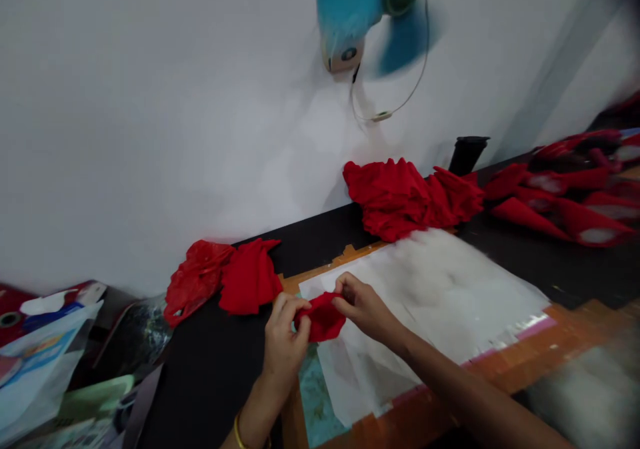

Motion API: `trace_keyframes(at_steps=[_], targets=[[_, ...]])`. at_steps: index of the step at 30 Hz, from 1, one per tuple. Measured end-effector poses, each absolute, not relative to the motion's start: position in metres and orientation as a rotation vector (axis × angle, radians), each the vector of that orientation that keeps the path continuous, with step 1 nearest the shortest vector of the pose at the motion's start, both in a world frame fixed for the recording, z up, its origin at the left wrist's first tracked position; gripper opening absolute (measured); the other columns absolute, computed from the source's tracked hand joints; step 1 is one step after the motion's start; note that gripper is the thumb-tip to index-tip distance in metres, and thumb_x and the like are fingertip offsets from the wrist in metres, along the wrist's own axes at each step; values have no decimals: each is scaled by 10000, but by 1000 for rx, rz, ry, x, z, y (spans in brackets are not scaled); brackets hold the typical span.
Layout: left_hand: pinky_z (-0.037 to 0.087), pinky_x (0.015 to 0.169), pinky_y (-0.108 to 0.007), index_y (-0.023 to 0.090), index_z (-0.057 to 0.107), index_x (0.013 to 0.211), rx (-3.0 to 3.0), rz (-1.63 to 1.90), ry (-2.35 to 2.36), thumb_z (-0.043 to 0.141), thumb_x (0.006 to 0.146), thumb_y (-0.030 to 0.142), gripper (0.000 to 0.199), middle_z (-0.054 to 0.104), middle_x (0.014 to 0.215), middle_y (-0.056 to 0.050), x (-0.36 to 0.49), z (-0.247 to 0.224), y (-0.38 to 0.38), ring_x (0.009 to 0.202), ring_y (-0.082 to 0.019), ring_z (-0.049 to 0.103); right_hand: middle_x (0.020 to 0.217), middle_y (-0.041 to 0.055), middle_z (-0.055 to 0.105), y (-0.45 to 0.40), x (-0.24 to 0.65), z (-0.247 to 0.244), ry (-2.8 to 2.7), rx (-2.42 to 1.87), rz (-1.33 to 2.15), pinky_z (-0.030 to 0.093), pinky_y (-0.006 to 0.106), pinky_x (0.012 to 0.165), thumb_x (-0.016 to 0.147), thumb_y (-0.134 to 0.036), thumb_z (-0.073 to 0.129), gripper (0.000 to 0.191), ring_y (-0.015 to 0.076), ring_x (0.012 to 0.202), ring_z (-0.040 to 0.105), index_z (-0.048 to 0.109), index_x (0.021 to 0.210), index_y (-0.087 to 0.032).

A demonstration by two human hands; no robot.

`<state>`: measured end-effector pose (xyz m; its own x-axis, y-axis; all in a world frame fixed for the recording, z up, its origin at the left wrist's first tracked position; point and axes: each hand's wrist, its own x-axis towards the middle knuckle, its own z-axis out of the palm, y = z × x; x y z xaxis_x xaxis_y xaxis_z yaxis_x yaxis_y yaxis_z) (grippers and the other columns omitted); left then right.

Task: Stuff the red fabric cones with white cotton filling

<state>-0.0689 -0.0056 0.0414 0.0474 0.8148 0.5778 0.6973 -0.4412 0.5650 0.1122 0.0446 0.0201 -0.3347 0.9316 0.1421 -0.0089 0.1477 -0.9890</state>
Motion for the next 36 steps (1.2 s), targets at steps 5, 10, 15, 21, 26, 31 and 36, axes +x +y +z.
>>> trace_keyframes(at_steps=[5, 10, 15, 21, 26, 31, 36], targets=[[475, 690, -243, 204, 588, 870, 2237, 1510, 1686, 492, 861, 87, 151, 562, 826, -7, -82, 47, -12, 769, -138, 580, 879, -23, 580, 36, 101, 20, -1435, -587, 1766, 462, 253, 697, 712, -288, 737, 409, 119, 734, 562, 523, 1054, -220], [493, 663, -237, 222, 583, 906, 2346, 1476, 1716, 501, 884, 120, 132, 569, 827, -10, -82, 37, -22, 747, -137, 598, 737, -32, 534, 50, 97, 13, -1832, -883, 1076, 408, 213, 589, 736, -80, 566, 163, 119, 652, 494, 494, 803, -210], [530, 660, -268, 207, 571, 1067, 2432, 1260, 1824, 492, 890, 190, 195, 655, 872, -49, -71, -12, -21, 769, -176, 664, 840, 4, 535, 66, 94, 7, -1962, -973, 716, 408, 274, 755, 634, 23, 469, 268, 166, 815, 495, 484, 751, -218], [567, 795, -387, 171, 542, 1215, 2298, 648, 1833, 487, 875, 249, 353, 672, 1122, -132, -68, -36, -18, 1018, -264, 670, 1379, 129, 475, 54, 157, 1, -2390, -1041, 460, 454, 380, 927, 677, -71, 665, 488, 269, 1169, 493, 565, 1138, -196], [552, 843, -401, 210, 522, 1252, 2279, 817, 1748, 490, 907, 320, 364, 637, 1167, -115, -59, -5, -18, 1055, -249, 640, 1391, 134, 514, 56, 269, -21, -2280, -1560, 312, 468, 407, 907, 731, 64, 419, 562, 270, 1102, 579, 613, 1185, -203], [533, 833, -367, 223, 533, 1213, 2139, 802, 1455, 479, 912, 265, 309, 635, 1085, -79, -8, 6, -2, 943, -204, 628, 1021, 111, 691, 68, 306, -35, -2182, -1593, 446, 490, 344, 792, 805, -80, 453, 326, 249, 897, 653, 654, 1037, -187], [522, 800, -344, 238, 381, 1377, 1968, 844, 1238, 582, 763, 112, 659, 533, 1243, -102, 58, -13, 24, 798, -156, 578, 725, 34, 660, 69, 281, -36, -1998, -1616, 580, 468, 337, 633, 864, -318, 497, 277, 230, 666, 618, 580, 1092, -184]])
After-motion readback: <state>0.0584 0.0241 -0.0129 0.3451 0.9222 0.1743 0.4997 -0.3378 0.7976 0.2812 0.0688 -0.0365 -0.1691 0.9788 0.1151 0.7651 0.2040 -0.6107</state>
